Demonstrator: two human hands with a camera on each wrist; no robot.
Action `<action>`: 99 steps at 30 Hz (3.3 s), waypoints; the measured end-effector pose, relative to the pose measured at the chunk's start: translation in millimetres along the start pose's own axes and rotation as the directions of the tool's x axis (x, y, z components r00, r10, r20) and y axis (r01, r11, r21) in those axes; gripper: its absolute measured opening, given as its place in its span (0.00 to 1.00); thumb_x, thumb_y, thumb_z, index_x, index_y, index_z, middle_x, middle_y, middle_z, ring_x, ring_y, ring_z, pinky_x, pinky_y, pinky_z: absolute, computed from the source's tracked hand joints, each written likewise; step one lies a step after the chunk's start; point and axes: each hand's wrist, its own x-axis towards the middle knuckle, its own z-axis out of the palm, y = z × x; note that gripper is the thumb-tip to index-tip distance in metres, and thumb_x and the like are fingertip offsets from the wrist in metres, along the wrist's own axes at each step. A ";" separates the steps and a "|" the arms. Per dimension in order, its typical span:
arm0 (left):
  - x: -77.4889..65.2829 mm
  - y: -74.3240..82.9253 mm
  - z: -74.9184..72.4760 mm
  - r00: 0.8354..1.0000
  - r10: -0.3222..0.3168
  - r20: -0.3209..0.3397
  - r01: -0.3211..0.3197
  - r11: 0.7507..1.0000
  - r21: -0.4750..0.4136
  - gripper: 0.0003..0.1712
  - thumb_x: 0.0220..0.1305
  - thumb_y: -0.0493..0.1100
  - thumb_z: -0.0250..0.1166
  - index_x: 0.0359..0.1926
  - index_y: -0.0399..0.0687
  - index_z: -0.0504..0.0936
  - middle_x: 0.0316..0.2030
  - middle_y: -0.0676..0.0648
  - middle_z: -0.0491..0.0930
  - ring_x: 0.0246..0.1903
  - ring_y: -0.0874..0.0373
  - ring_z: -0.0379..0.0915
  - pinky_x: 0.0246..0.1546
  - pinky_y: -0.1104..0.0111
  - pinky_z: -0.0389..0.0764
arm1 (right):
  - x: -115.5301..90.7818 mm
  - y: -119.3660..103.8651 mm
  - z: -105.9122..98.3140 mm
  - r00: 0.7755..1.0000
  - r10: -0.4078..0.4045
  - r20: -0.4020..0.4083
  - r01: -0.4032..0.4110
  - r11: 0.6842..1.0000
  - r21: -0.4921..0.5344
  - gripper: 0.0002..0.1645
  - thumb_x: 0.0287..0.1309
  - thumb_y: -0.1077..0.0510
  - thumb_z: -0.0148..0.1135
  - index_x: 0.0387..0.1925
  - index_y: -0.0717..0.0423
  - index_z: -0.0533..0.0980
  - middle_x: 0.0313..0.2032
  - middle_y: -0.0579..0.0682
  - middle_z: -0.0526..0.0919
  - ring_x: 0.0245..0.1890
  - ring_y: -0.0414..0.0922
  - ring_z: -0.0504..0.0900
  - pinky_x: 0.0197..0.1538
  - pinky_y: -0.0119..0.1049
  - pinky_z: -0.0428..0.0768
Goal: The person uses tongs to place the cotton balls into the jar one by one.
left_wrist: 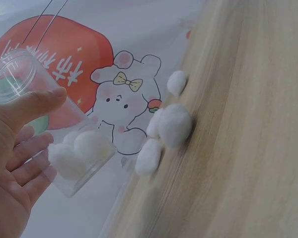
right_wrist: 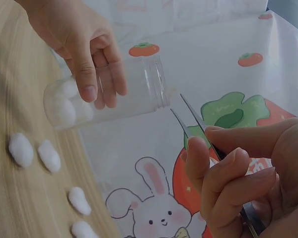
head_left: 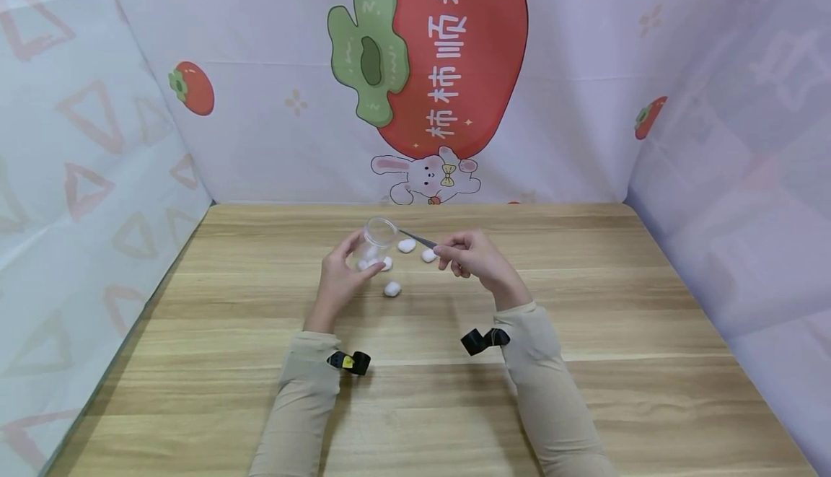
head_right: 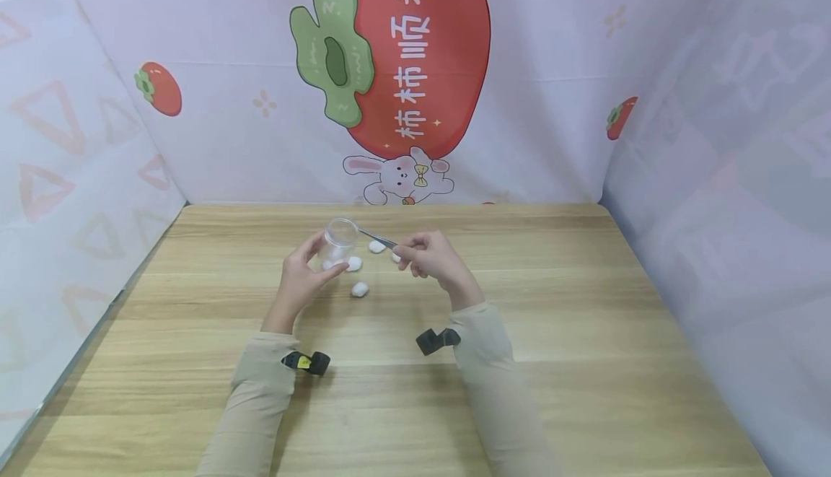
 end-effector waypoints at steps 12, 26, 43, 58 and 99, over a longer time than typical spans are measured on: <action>0.4 -1.5 -2.4 1.000 -0.015 -0.002 0.015 1.000 -0.008 0.40 0.46 0.37 0.77 0.61 0.36 0.72 0.58 0.35 0.77 0.59 0.41 0.74 0.70 0.50 0.67 | 1.6 13.3 0.8 1.000 -0.008 0.002 0.008 1.000 0.006 0.10 0.65 0.61 0.56 0.39 0.67 0.77 0.17 0.40 0.79 0.14 0.34 0.67 0.19 0.24 0.63; 0.7 -1.8 -3.5 1.000 -0.031 0.000 0.031 1.000 -0.002 0.41 0.46 0.38 0.77 0.62 0.36 0.71 0.59 0.35 0.77 0.60 0.41 0.73 0.71 0.49 0.66 | 0.3 24.8 4.0 0.999 0.040 0.003 -0.040 0.999 0.033 0.11 0.64 0.60 0.57 0.39 0.67 0.76 0.18 0.40 0.78 0.14 0.33 0.67 0.19 0.23 0.63; 1.3 -4.1 -2.7 1.000 -0.006 -0.015 0.006 1.000 0.019 0.38 0.46 0.38 0.77 0.60 0.36 0.73 0.58 0.35 0.78 0.59 0.40 0.74 0.69 0.50 0.69 | 5.4 41.5 6.5 0.998 0.066 0.006 -0.066 0.997 0.042 0.11 0.64 0.62 0.56 0.39 0.68 0.77 0.18 0.41 0.79 0.14 0.34 0.68 0.18 0.23 0.64; 0.0 -0.6 -4.7 1.000 -0.031 -0.002 0.031 1.000 0.008 0.39 0.46 0.38 0.77 0.61 0.36 0.72 0.59 0.35 0.77 0.61 0.40 0.72 0.70 0.51 0.68 | 4.8 47.4 13.4 0.995 0.102 0.000 -0.102 0.994 0.034 0.17 0.64 0.61 0.56 0.44 0.75 0.74 0.17 0.40 0.78 0.15 0.33 0.67 0.18 0.23 0.63; 0.2 -1.9 -3.3 1.000 -0.020 -0.001 0.020 1.000 0.007 0.39 0.47 0.38 0.76 0.61 0.36 0.71 0.59 0.35 0.77 0.60 0.41 0.74 0.69 0.51 0.70 | 10.7 59.0 20.7 0.989 0.146 0.018 -0.143 0.985 -0.096 0.16 0.63 0.60 0.58 0.42 0.75 0.76 0.19 0.46 0.81 0.16 0.34 0.69 0.21 0.24 0.68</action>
